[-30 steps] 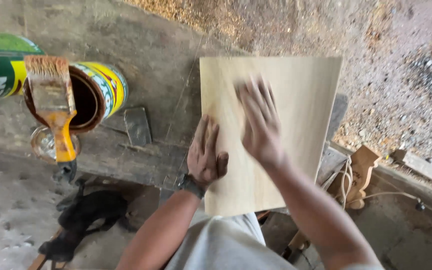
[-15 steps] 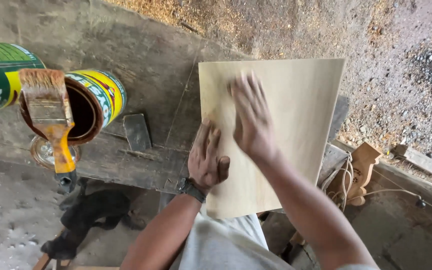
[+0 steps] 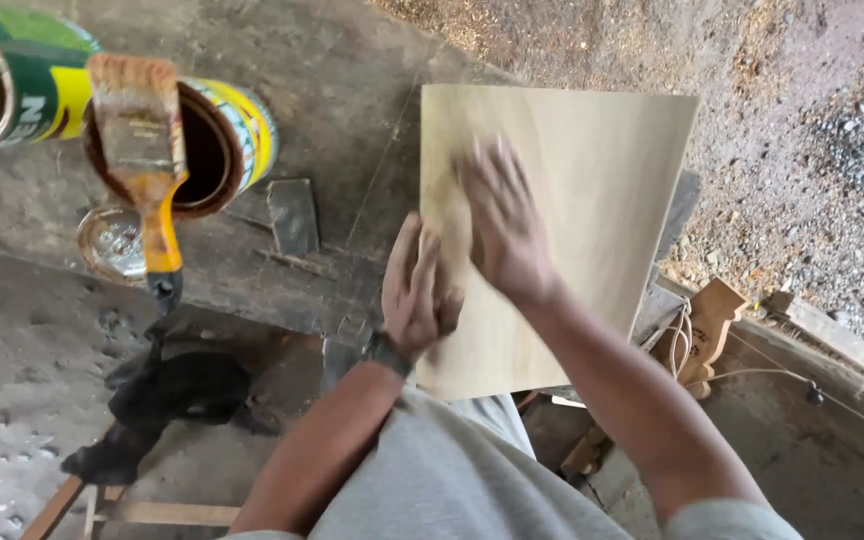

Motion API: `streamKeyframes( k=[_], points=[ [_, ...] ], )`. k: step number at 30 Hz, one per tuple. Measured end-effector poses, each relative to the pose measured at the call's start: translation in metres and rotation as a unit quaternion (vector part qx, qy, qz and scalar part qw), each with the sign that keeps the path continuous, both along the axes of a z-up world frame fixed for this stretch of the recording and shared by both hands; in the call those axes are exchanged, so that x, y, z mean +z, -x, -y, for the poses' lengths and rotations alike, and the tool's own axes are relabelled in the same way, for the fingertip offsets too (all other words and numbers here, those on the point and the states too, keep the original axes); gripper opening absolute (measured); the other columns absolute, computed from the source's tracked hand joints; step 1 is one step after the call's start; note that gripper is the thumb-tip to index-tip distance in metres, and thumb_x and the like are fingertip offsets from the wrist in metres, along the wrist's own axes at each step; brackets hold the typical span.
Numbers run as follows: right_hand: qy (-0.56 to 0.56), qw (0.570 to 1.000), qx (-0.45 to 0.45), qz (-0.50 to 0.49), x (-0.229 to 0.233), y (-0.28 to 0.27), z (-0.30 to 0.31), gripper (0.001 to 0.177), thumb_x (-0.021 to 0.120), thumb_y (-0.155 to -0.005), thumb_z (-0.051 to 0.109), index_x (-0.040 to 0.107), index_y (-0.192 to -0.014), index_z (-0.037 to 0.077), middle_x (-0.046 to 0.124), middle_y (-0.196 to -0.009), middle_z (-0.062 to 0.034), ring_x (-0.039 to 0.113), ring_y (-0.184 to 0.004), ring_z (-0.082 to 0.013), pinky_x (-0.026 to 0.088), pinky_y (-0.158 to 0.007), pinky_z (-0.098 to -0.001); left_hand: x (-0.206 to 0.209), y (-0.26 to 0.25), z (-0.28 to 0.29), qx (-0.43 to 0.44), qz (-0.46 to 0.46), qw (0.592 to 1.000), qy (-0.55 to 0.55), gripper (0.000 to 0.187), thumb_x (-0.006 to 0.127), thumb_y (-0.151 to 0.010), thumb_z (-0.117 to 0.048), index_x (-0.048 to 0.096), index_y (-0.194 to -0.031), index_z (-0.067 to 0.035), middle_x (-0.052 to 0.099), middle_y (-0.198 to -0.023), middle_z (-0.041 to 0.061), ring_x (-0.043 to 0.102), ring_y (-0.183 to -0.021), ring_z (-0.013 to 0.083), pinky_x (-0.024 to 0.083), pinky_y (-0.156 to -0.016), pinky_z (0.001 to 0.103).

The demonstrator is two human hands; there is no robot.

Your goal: The person sands a rectangular piece of light-colored wood using a sanding block. They hold the wood steady with their left hand while moving the sanding block back and forth across the surface with their right hand. The person occasionally repositions the wood to sand different areas.

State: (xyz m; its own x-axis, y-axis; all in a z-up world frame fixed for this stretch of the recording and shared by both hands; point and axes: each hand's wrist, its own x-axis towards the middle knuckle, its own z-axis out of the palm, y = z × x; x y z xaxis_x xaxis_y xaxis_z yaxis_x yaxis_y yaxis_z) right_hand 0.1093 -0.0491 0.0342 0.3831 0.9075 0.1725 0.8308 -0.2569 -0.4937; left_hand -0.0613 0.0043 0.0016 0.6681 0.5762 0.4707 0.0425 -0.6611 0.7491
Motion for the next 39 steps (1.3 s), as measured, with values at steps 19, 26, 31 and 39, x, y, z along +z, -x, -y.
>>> streamKeyframes(
  k=[19,26,31,39],
  points=[
    [-0.012,0.861,0.197,-0.469,-0.015,0.061,0.094,0.061,0.057,-0.101,0.021,0.032,-0.152,0.001,0.039,-0.159,-0.0190,0.038,-0.150,-0.0416,0.035,-0.125,-0.0587,0.005,0.138,0.076,-0.046,-0.385,0.718,0.578,0.049,0.079,-0.081,-0.054,0.054,-0.077,-0.011,0.054,-0.068,-0.001,0.045,-0.064,0.0098,0.034,-0.055,0.032],
    [-0.030,0.994,0.098,-0.032,-0.014,-0.013,-0.039,0.041,0.038,-0.105,-0.007,0.060,-0.139,-0.008,0.059,-0.145,-0.0263,0.043,-0.143,-0.0420,0.026,-0.122,-0.0570,0.013,0.138,0.082,-0.019,-0.380,0.729,0.569,0.050,0.083,-0.084,-0.040,0.044,-0.066,-0.013,0.043,-0.063,-0.004,0.040,-0.061,0.0092,0.031,-0.053,0.033],
    [-0.008,0.943,0.246,-0.222,-0.061,0.083,0.126,0.078,0.012,-0.107,0.060,0.046,-0.151,0.005,0.036,-0.163,-0.0175,0.027,-0.153,-0.0364,0.019,-0.125,-0.0516,0.005,0.143,0.088,-0.028,-0.322,0.735,0.596,0.040,0.080,-0.089,-0.035,0.062,-0.078,-0.001,0.055,-0.061,0.012,0.053,-0.056,0.0182,0.045,-0.056,0.032],
    [0.103,0.982,0.073,0.140,-0.103,-0.051,0.012,0.031,0.050,-0.097,0.009,0.036,-0.078,0.029,0.028,-0.075,0.0203,0.026,-0.058,-0.0153,0.028,-0.049,-0.0310,0.046,0.130,0.070,-0.039,-0.290,0.775,0.560,0.045,0.079,-0.088,-0.039,0.056,-0.072,-0.004,0.045,-0.056,0.008,0.050,-0.070,0.0089,0.044,-0.054,0.029]
  ],
)
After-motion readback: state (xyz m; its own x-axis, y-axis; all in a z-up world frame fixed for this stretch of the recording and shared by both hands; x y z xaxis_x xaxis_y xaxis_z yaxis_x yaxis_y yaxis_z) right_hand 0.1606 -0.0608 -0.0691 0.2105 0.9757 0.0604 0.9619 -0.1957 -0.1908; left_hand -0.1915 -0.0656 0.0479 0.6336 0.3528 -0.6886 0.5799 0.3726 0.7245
